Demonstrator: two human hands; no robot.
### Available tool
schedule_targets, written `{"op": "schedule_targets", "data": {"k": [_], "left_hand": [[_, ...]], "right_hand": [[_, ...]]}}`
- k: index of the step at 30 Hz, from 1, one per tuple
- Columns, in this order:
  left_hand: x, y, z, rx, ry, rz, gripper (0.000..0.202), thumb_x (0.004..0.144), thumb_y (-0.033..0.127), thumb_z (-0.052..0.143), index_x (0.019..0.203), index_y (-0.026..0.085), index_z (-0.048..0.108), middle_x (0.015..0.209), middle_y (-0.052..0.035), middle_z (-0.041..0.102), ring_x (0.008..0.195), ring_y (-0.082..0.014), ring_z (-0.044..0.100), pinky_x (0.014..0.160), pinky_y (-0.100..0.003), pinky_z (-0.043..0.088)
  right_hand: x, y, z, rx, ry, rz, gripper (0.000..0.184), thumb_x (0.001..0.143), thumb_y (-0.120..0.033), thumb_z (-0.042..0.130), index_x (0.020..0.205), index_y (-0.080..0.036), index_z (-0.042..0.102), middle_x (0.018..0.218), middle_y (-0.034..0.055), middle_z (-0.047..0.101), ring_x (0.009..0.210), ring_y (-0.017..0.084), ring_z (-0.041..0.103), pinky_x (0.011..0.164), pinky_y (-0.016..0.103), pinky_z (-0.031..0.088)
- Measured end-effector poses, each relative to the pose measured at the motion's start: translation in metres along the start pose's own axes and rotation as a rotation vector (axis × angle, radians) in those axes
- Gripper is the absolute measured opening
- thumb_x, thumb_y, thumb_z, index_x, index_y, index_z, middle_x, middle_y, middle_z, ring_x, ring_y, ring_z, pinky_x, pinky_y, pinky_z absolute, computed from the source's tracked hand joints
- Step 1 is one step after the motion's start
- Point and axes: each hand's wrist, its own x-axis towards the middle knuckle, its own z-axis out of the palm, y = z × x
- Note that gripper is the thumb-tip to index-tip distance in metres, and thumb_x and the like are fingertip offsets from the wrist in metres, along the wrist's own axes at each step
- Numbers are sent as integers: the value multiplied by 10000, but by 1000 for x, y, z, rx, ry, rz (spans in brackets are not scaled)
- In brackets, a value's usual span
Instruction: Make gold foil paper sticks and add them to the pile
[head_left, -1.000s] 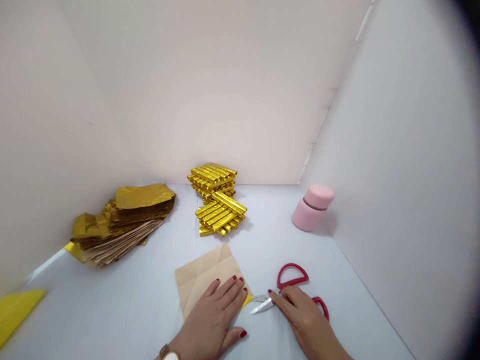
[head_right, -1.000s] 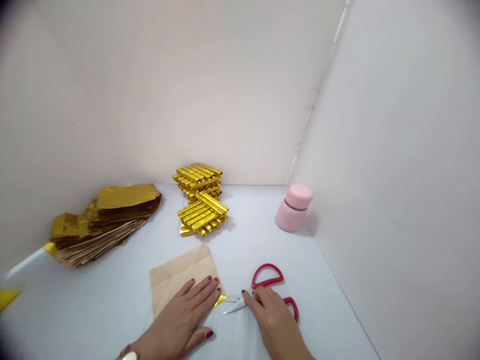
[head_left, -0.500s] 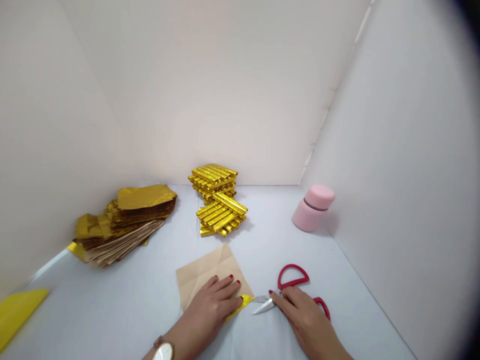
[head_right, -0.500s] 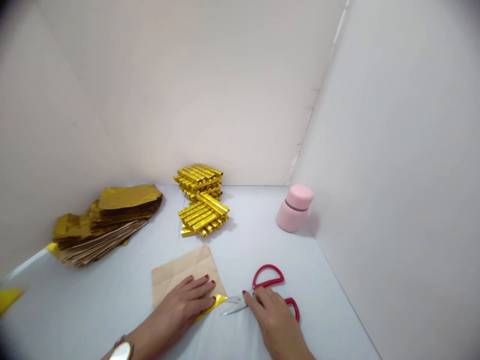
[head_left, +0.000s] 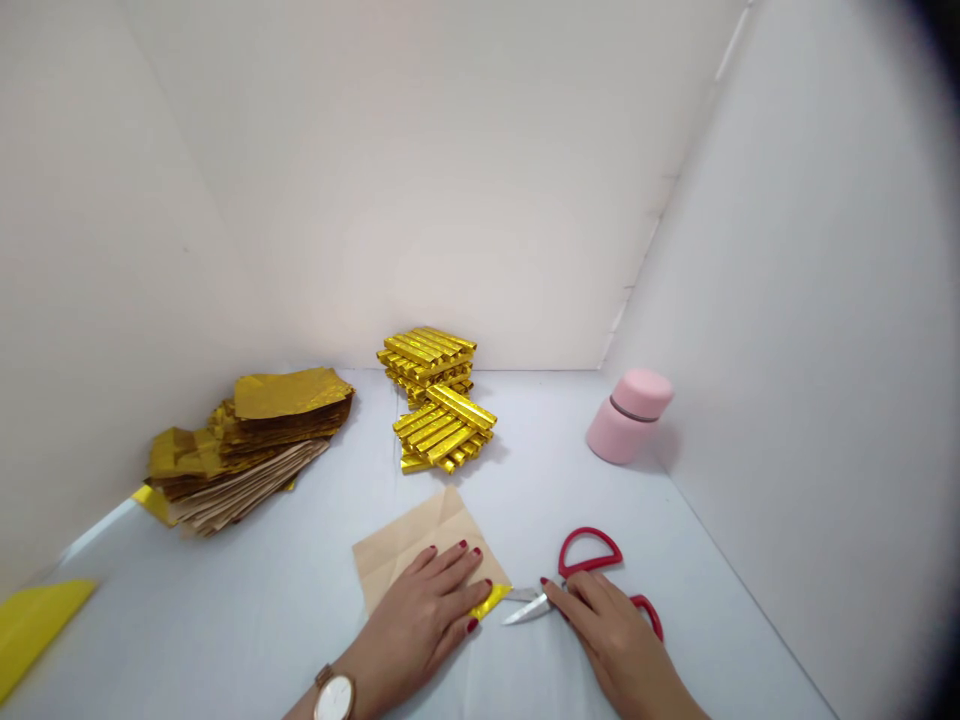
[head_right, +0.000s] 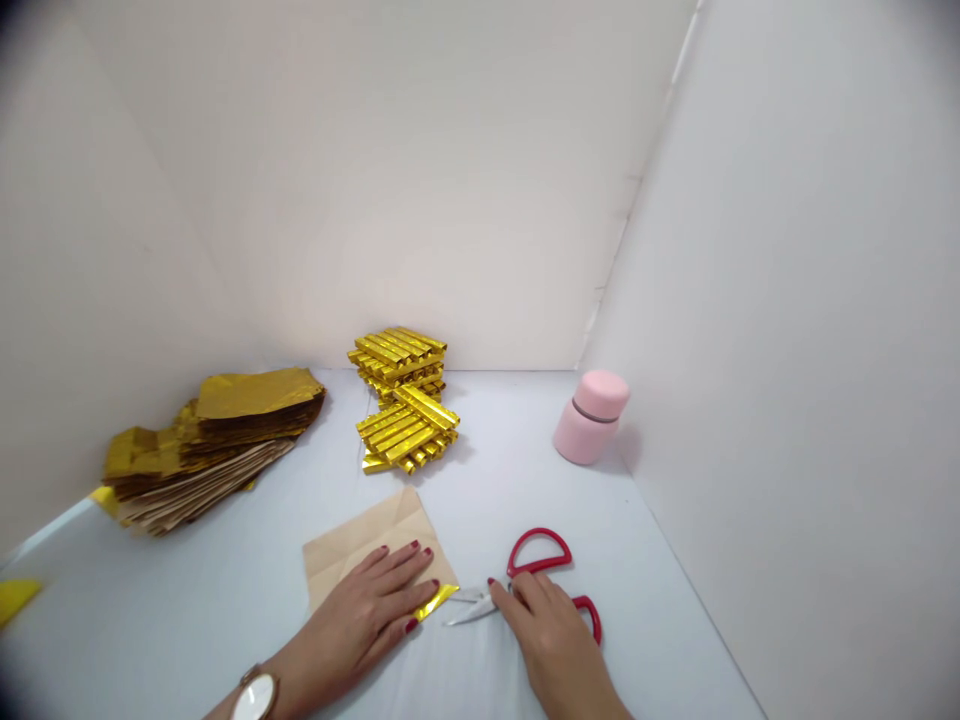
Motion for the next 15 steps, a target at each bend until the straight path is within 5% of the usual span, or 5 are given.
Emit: {"op": "schedule_targets", "data": {"k": [15], "left_hand": [[0, -1, 6, 26, 35, -15, 362, 948, 240, 395, 1297, 324, 434, 1418, -23, 390, 1303, -229, 331, 1028, -463, 316]], "right_hand": [[10, -5, -5, -19, 18, -33, 401, 919, -90, 268, 1040, -185, 638, 771, 77, 612, 647, 172, 576, 572, 270, 475]]}}
